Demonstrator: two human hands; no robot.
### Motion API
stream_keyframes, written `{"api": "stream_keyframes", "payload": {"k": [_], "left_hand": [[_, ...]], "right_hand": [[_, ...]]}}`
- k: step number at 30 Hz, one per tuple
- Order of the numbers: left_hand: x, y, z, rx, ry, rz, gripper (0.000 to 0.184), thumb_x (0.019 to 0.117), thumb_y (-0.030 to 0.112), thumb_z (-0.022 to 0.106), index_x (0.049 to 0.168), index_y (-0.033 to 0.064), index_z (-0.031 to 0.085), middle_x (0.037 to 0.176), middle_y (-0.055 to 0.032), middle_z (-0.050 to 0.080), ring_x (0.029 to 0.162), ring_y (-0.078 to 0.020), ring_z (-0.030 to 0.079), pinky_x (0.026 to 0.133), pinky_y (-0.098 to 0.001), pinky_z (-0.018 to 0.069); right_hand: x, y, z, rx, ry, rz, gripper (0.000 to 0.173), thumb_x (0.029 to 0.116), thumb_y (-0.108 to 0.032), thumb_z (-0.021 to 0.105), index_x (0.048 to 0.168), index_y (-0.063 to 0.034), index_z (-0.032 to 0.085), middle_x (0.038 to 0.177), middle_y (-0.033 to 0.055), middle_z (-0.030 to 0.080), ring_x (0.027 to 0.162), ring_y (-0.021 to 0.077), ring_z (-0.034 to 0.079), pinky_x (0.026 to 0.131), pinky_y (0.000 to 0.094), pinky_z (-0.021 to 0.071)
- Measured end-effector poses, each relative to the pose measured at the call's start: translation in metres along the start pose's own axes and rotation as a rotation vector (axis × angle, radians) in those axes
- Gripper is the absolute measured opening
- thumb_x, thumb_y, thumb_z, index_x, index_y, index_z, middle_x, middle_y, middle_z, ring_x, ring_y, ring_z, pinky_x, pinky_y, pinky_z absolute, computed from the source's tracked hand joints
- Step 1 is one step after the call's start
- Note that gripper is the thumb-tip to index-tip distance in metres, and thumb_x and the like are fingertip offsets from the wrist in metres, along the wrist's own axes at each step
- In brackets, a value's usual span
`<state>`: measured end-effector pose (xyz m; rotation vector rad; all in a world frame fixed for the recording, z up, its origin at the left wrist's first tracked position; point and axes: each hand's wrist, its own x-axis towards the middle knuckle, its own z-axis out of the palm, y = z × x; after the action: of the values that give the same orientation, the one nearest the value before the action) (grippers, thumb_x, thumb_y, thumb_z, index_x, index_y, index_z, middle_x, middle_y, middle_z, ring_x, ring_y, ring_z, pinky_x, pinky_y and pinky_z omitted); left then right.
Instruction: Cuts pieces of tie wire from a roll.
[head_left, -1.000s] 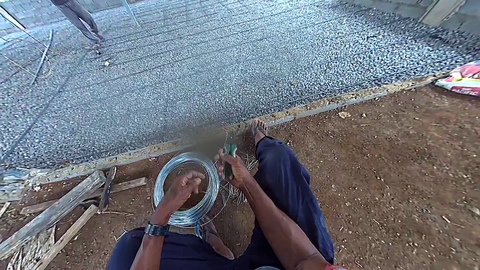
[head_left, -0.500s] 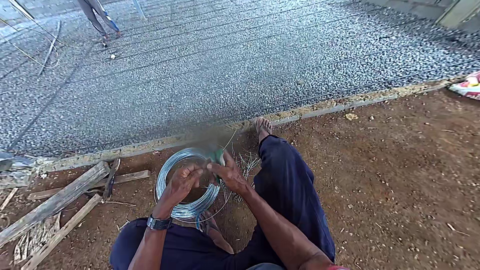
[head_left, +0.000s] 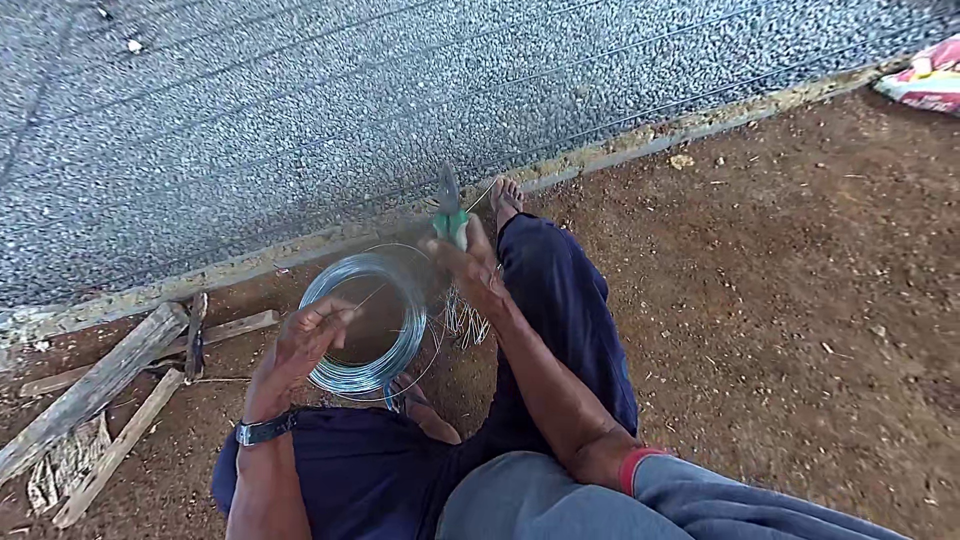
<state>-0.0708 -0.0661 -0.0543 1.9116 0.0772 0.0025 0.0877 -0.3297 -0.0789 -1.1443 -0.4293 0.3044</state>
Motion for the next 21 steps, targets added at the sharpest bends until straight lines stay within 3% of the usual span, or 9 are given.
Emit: {"api": "stream_keyframes", "payload": {"k": [5, 9, 11, 13, 14, 16, 18, 21], "left_hand": [[-0.01, -0.005, -0.026, 0.047, 0.0, -0.041, 0.022, 0.1027, 0.026, 0.06, 0.111, 0.0108, 0.073, 0.081, -0.0016, 0.066, 0.061, -0.0095, 0.056, 0.056, -0.0233, 0.0495], [-0.02, -0.009, -0.043, 0.065, 0.022, -0.084, 0.021, 0.1009, 0.026, 0.062, 0.109, 0.0118, 0.074, 0.085, -0.0006, 0.07, 0.062, -0.0067, 0.057, 0.056, -0.0199, 0.0482], [-0.026, -0.01, -0.052, 0.072, 0.038, -0.116, 0.02, 0.1005, 0.027, 0.063, 0.109, 0.013, 0.074, 0.081, 0.001, 0.068, 0.06, -0.0058, 0.056, 0.055, -0.0196, 0.047], [-0.032, -0.015, -0.064, 0.074, 0.047, -0.12, 0.019, 0.1003, 0.028, 0.063, 0.107, 0.0128, 0.074, 0.081, 0.001, 0.068, 0.061, -0.0056, 0.056, 0.055, -0.0197, 0.0471], [-0.035, -0.017, -0.069, 0.074, 0.058, -0.123, 0.02, 0.0999, 0.028, 0.064, 0.107, 0.0125, 0.074, 0.084, 0.0004, 0.069, 0.062, -0.0057, 0.057, 0.056, -0.02, 0.0474], [-0.042, -0.02, -0.075, 0.079, 0.091, -0.135, 0.02, 0.0987, 0.028, 0.064, 0.106, 0.0127, 0.074, 0.086, 0.0002, 0.07, 0.063, -0.0054, 0.057, 0.057, -0.02, 0.0476], [-0.045, -0.022, -0.079, 0.083, 0.107, -0.141, 0.021, 0.0968, 0.031, 0.066, 0.106, 0.0138, 0.075, 0.085, 0.0004, 0.071, 0.063, -0.0051, 0.057, 0.055, -0.0193, 0.0468], [-0.042, -0.027, -0.083, 0.083, 0.1, -0.162, 0.024, 0.0953, 0.034, 0.069, 0.106, 0.0141, 0.075, 0.084, 0.0002, 0.07, 0.064, -0.0061, 0.059, 0.055, -0.0195, 0.0476]], "right_hand": [[-0.001, -0.021, -0.023, -0.055, 0.093, -0.008, 0.043, 0.1017, -0.027, 0.064, 0.137, -0.0174, 0.043, 0.088, 0.0134, 0.067, 0.05, 0.0195, 0.058, 0.042, 0.0305, 0.0504], [0.012, -0.03, -0.04, -0.042, 0.2, -0.086, 0.044, 0.1014, -0.021, 0.064, 0.138, -0.0117, 0.04, 0.106, 0.0138, 0.068, 0.059, 0.0218, 0.063, 0.048, 0.0329, 0.0544], [0.016, -0.036, -0.047, -0.06, 0.254, -0.114, 0.043, 0.1015, -0.021, 0.064, 0.136, -0.0115, 0.041, 0.102, 0.013, 0.069, 0.058, 0.0205, 0.062, 0.048, 0.0313, 0.0543], [0.022, -0.043, -0.056, -0.07, 0.302, -0.164, 0.043, 0.1007, -0.016, 0.065, 0.135, -0.0054, 0.041, 0.099, 0.017, 0.069, 0.058, 0.0242, 0.064, 0.047, 0.0349, 0.0561], [0.02, -0.049, -0.06, -0.095, 0.321, -0.16, 0.043, 0.1011, -0.016, 0.065, 0.136, -0.0062, 0.041, 0.098, 0.0168, 0.07, 0.056, 0.0244, 0.064, 0.046, 0.0347, 0.0561], [0.007, -0.06, -0.065, -0.15, 0.358, -0.097, 0.042, 0.102, -0.028, 0.065, 0.135, -0.017, 0.043, 0.084, 0.0112, 0.067, 0.049, 0.0201, 0.059, 0.042, 0.0309, 0.0523], [0.007, -0.061, -0.072, -0.158, 0.392, -0.122, 0.047, 0.101, -0.03, 0.067, 0.14, -0.0206, 0.042, 0.083, 0.0114, 0.065, 0.05, 0.0213, 0.059, 0.043, 0.0332, 0.054], [0.021, -0.056, -0.078, -0.084, 0.412, -0.196, 0.051, 0.0999, -0.025, 0.067, 0.142, -0.0156, 0.041, 0.085, 0.0146, 0.065, 0.057, 0.0259, 0.064, 0.049, 0.0394, 0.0583]]}}
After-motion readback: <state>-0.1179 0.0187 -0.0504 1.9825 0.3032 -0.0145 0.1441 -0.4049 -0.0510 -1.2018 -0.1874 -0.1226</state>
